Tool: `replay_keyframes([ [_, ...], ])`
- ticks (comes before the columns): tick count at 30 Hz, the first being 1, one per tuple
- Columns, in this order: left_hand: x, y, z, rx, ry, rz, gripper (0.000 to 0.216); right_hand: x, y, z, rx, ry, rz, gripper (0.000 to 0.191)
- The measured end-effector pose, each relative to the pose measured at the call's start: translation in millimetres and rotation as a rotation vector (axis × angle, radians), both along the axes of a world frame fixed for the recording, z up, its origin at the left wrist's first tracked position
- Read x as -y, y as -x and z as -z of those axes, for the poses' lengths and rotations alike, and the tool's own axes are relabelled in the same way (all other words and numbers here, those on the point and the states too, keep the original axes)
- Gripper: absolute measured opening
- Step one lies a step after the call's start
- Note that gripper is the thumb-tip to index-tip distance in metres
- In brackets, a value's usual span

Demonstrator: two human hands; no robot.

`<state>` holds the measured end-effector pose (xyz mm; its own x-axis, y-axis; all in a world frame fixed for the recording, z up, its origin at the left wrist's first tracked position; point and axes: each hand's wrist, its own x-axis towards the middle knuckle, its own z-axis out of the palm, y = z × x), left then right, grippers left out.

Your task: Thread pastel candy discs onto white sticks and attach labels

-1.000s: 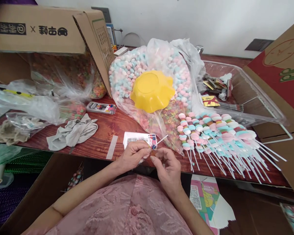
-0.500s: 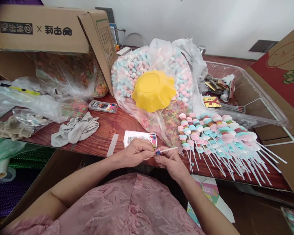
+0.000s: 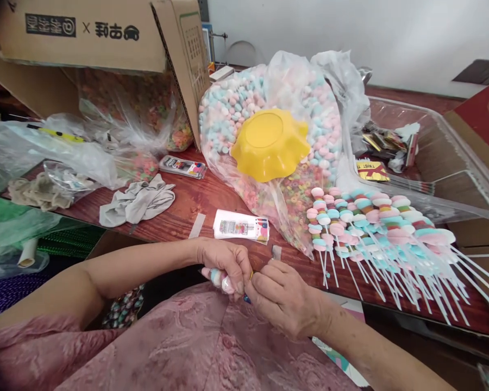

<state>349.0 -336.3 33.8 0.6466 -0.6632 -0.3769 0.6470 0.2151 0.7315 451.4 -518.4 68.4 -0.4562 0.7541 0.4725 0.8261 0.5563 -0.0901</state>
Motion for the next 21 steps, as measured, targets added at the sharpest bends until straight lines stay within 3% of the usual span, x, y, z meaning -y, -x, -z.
replay_keyframes([
  [5, -19, -12, 0.5, 0.147, -0.098, 0.096, 0.018, -9, 5, -6.9, 0.106, 0.017, 0.120, 0.026],
  [8, -47, -21, -12.9, 0.299, -0.329, 0.215, 0.027, -8, 10, -4.6, 0.140, 0.034, 0.204, 0.028],
  [10, -61, -20, -33.3, 0.427, -0.540, 0.222, 0.031, -8, 10, -0.8, 0.199, 0.060, 0.253, 0.028],
  [12, -59, -13, -59.6, 0.660, -0.844, 0.061, 0.029, -11, 3, 3.6, 0.251, 0.066, 0.322, 0.027],
  [14, -41, 1, -80.8, 1.017, -1.209, -0.244, 0.022, -19, -9, 5.8, 0.242, 0.041, 0.424, 0.026],
  [15, -28, 9, -85.5, 1.169, -1.329, -0.307, 0.018, -23, -16, 5.2, 0.200, 0.024, 0.482, 0.025],
  [16, -15, 15, -85.0, 1.313, -1.364, -0.294, 0.017, -28, -22, 3.2, 0.127, 0.006, 0.537, 0.024],
  [18, 3, 20, -69.8, 1.482, -1.267, -0.198, 0.017, -35, -29, -4.0, -0.090, -0.002, 0.613, 0.022],
  [19, 7, 18, -57.7, 1.445, -1.211, -0.221, 0.019, -38, -29, -8.2, -0.222, 0.020, 0.628, 0.021],
  [21, 5, 8, -34.1, 1.199, -1.087, -0.439, 0.025, -40, -21, -13.9, -0.480, 0.137, 0.596, 0.020],
])
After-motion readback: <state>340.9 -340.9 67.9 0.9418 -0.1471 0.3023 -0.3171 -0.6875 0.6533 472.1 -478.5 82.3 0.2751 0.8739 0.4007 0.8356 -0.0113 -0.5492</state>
